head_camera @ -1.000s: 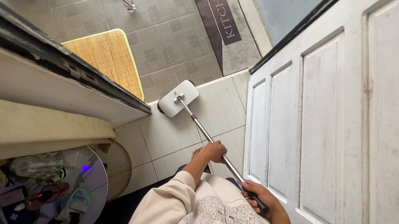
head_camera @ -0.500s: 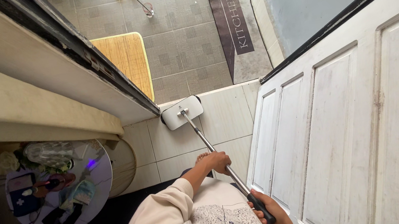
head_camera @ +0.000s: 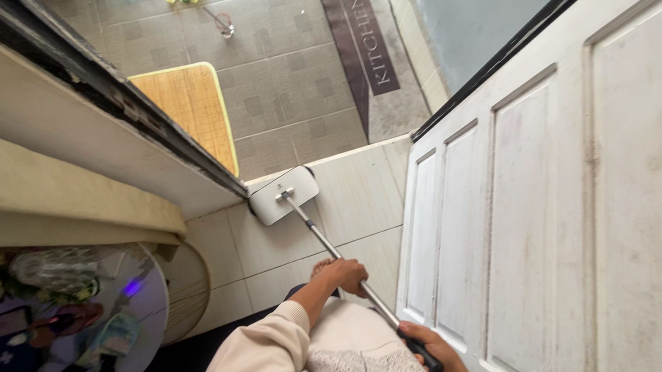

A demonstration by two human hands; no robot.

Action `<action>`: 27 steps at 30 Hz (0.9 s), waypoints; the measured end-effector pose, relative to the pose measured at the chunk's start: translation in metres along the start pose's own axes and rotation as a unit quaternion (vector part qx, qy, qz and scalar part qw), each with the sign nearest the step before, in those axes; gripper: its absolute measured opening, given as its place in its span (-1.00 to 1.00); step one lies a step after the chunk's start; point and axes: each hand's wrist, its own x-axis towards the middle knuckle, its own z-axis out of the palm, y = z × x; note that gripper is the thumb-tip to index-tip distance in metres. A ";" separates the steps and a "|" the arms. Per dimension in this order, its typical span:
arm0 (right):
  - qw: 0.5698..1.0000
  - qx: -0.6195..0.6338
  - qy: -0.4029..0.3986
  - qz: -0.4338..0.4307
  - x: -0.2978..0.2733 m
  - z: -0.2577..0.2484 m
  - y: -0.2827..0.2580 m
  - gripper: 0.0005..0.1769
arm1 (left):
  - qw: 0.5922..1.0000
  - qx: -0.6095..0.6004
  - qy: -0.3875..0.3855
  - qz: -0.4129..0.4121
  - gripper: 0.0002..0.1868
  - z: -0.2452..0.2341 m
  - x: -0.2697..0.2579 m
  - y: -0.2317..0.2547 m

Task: The person mops the floor using a flat mop, moving it across the tiles in short strokes and occasionally adjusting the handle.

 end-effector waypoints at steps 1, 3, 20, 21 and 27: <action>0.999 0.023 -0.033 0.008 0.005 -0.009 0.001 -0.79 | 1.000 0.002 0.006 0.005 -0.51 -0.002 -0.001 0.001; 0.991 0.051 -0.113 0.057 0.013 -0.027 0.006 -0.71 | 1.000 0.011 0.012 0.010 -0.54 0.001 -0.009 0.007; 0.993 0.094 -0.072 -0.009 -0.052 -0.145 0.155 -0.54 | 0.994 0.018 -0.097 0.037 -0.61 0.132 -0.019 0.125; 0.988 0.125 -0.095 -0.005 -0.062 -0.159 0.168 -0.56 | 0.992 0.021 -0.119 0.044 -0.61 0.142 -0.018 0.134; 0.994 0.078 -0.065 -0.034 -0.098 -0.179 0.206 -0.59 | 0.965 0.045 -0.237 0.101 -0.54 0.184 -0.008 0.187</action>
